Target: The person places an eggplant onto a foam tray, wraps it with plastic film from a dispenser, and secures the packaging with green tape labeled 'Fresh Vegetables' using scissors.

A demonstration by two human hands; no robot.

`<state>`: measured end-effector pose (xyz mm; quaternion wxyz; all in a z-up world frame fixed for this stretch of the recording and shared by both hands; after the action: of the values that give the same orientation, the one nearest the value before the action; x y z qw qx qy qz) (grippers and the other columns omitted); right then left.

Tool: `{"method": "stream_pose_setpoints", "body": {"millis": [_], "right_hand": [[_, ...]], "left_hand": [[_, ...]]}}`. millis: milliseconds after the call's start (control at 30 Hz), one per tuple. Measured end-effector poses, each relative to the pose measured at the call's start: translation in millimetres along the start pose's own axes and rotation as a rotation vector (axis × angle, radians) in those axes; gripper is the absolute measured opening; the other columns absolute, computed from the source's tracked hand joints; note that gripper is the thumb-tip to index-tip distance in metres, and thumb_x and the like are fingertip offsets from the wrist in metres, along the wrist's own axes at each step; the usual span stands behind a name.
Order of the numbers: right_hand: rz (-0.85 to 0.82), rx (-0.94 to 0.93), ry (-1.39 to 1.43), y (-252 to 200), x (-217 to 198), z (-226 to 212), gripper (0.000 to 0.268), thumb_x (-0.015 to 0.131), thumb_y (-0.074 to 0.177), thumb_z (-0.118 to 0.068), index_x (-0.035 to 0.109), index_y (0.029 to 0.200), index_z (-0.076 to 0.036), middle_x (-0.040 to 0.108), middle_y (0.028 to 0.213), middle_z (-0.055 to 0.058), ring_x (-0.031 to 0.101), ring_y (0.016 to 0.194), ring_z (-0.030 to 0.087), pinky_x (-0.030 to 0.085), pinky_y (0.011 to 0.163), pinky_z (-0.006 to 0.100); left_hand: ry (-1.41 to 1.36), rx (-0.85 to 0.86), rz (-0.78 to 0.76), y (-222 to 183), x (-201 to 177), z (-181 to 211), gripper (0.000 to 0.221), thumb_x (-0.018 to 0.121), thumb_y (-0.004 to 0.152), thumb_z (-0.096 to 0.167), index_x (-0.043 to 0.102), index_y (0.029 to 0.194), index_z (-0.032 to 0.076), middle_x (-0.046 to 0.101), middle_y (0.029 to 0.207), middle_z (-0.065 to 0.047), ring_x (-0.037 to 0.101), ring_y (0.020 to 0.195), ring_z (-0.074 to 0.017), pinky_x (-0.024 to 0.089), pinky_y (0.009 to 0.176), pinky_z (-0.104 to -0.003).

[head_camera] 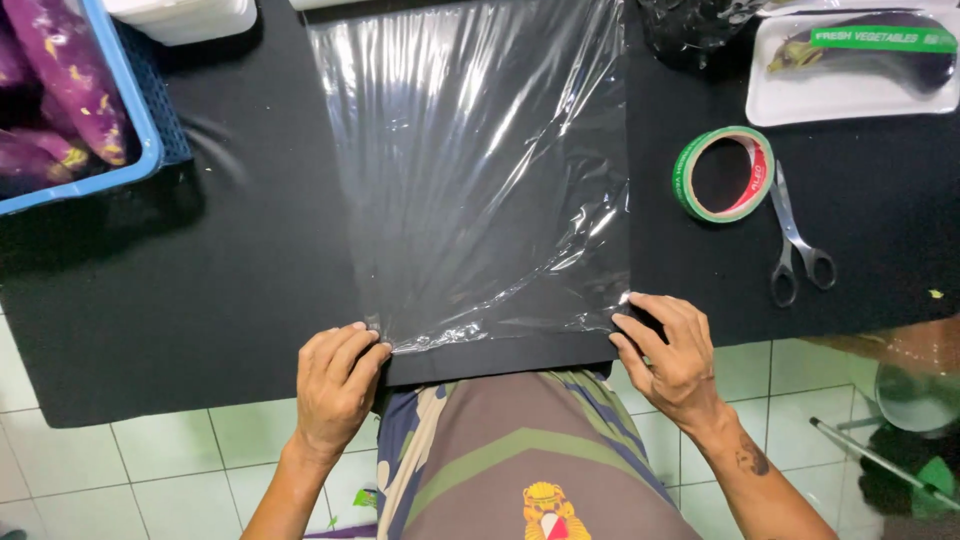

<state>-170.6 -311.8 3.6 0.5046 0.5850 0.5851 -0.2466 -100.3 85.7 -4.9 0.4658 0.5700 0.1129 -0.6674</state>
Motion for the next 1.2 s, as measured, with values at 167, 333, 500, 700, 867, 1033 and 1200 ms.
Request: {"method": "stream_pose_setpoints", "body": {"millis": [167,333,500,700,867,1033,1200], "right_hand": [[-0.008,-0.014,0.013,-5.0,3.4,6.6,0.012,0.071,0.097,-0.001,0.071,0.108,-0.005,0.065,0.124,0.018,0.065,0.107,0.035,0.054,0.092,0.049],[-0.044,-0.011,0.022,-12.1,2.0,2.3,0.011,0.068,0.097,-0.001,0.070,0.108,-0.004,0.063,0.126,0.020,0.064,0.113,0.038,0.054,0.098,0.051],[-0.029,-0.004,0.003,-21.8,2.7,0.5,0.009,0.067,0.099,-0.004,0.070,0.107,-0.005,0.064,0.127,0.019,0.063,0.114,0.037,0.053,0.098,0.050],[-0.063,0.001,0.017,-32.7,3.1,-1.1,0.012,0.068,0.097,-0.003,0.070,0.109,-0.006,0.063,0.128,0.020,0.063,0.114,0.036,0.054,0.098,0.051],[-0.063,0.012,0.021,-35.9,1.0,-4.7,0.012,0.067,0.097,-0.005,0.070,0.109,-0.006,0.062,0.128,0.019,0.062,0.114,0.037,0.054,0.099,0.052],[-0.066,0.032,0.006,-43.1,1.7,-7.4,0.012,0.067,0.097,-0.008,0.071,0.108,-0.008,0.063,0.128,0.018,0.062,0.117,0.035,0.053,0.101,0.052],[-0.075,0.063,0.000,-46.4,-1.5,-11.7,0.012,0.067,0.096,-0.010,0.071,0.107,-0.009,0.064,0.129,0.017,0.062,0.117,0.034,0.053,0.104,0.052]], "left_hand": [[0.005,0.027,0.016,3.1,1.3,0.3,0.008,0.068,0.098,0.000,0.071,0.098,0.007,0.068,0.108,-0.009,0.066,0.105,-0.0272,0.052,0.089,-0.044],[0.017,0.046,-0.005,1.8,-2.9,2.8,0.009,0.065,0.098,0.000,0.071,0.098,0.007,0.069,0.106,-0.010,0.067,0.103,-0.0265,0.051,0.088,-0.043],[0.004,0.040,-0.041,3.8,-6.9,8.0,0.010,0.066,0.096,-0.003,0.069,0.094,0.007,0.069,0.099,-0.009,0.068,0.097,-0.0263,0.049,0.085,-0.040],[-0.001,0.029,-0.069,-1.6,-10.4,8.5,0.013,0.066,0.095,-0.005,0.069,0.094,0.008,0.069,0.098,-0.009,0.067,0.096,-0.0261,0.049,0.087,-0.041],[-0.008,0.021,-0.081,-10.3,-9.8,11.1,0.014,0.065,0.095,-0.006,0.069,0.096,0.007,0.069,0.102,-0.010,0.067,0.099,-0.0269,0.049,0.088,-0.042],[0.004,0.026,-0.084,-13.3,-12.2,12.8,0.013,0.062,0.097,-0.003,0.068,0.096,0.008,0.068,0.102,-0.009,0.067,0.100,-0.0272,0.049,0.088,-0.043],[-0.011,0.045,-0.109,-18.5,-13.2,13.8,0.012,0.063,0.096,-0.002,0.069,0.099,0.007,0.069,0.104,-0.009,0.067,0.104,-0.0284,0.051,0.090,-0.046]]}}
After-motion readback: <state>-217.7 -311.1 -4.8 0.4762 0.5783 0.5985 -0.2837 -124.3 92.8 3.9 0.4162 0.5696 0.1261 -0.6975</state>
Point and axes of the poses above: each hand's wrist, its own y-axis towards the middle knuckle, its own x-axis out of the palm, z = x × y, the point moved 1 cm from there along y, towards the middle knuckle
